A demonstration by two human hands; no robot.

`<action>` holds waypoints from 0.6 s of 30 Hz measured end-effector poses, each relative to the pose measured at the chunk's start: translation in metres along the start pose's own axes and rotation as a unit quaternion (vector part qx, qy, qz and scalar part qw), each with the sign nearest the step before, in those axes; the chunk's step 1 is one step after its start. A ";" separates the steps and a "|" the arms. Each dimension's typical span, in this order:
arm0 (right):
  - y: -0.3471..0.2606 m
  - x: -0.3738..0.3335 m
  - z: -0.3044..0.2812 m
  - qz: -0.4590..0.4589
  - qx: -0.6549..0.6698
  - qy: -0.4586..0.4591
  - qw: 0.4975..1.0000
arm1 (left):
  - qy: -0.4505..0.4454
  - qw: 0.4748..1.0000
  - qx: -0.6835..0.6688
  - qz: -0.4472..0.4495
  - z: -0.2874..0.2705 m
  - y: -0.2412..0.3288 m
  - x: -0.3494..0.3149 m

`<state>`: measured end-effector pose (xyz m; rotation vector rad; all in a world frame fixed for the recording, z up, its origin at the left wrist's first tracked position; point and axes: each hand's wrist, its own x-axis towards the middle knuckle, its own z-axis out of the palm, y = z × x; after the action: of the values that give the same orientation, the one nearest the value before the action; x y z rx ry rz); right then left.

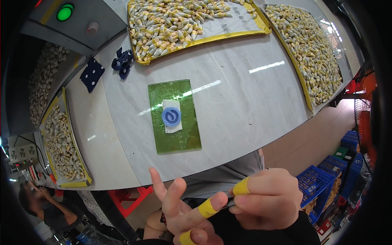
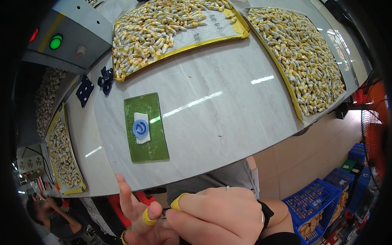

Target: The person repeatedly picks small corn kernels from a tray, applies a small amount of adhesive from a blue cap, and attaches them to a small white base held in the left hand. The person uses a utility knife to trim or adjust the base and occasionally wipes the adhesive cap on a green mat. The process is repeated continuously throughout the clip.

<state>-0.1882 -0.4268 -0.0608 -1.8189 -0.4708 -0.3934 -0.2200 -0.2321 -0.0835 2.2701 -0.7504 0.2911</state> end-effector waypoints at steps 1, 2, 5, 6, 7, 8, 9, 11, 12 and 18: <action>0.003 -0.001 -0.002 -0.015 -0.003 0.008 1.000 | 0.002 1.000 -0.003 0.002 0.000 -0.001 -0.001; 0.005 -0.001 -0.003 -0.031 -0.005 0.016 0.999 | 0.004 1.000 -0.008 0.010 0.000 -0.002 0.000; 0.006 0.003 -0.006 -0.069 -0.025 0.002 0.997 | 0.008 0.999 -0.020 0.038 0.000 -0.006 0.013; 0.007 0.003 -0.005 -0.076 -0.033 0.005 0.997 | 0.010 0.999 -0.023 0.043 -0.001 -0.006 0.018; 0.007 0.004 -0.004 -0.083 -0.040 0.008 0.996 | 0.012 0.999 -0.024 0.041 -0.001 -0.004 0.023; 0.007 0.005 -0.003 -0.091 -0.048 0.012 0.995 | 0.013 0.999 -0.027 0.041 -0.001 -0.003 0.024; 0.006 0.006 -0.002 -0.093 -0.054 0.014 0.994 | 0.014 0.999 -0.031 0.041 -0.001 -0.003 0.026; 0.005 0.007 -0.001 -0.097 -0.065 0.018 0.993 | 0.013 0.998 -0.042 0.041 -0.002 -0.004 0.027; 0.005 0.008 -0.002 -0.100 -0.065 0.015 0.993 | 0.012 0.998 -0.046 0.039 -0.002 -0.003 0.026; 0.004 0.007 -0.001 -0.098 -0.089 0.012 0.991 | 0.006 0.998 -0.061 0.017 -0.001 -0.003 0.007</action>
<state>-0.1799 -0.4282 -0.0596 -1.9431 -0.6167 -0.6093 -0.2124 -0.2326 -0.0810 2.1407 -0.7803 0.2678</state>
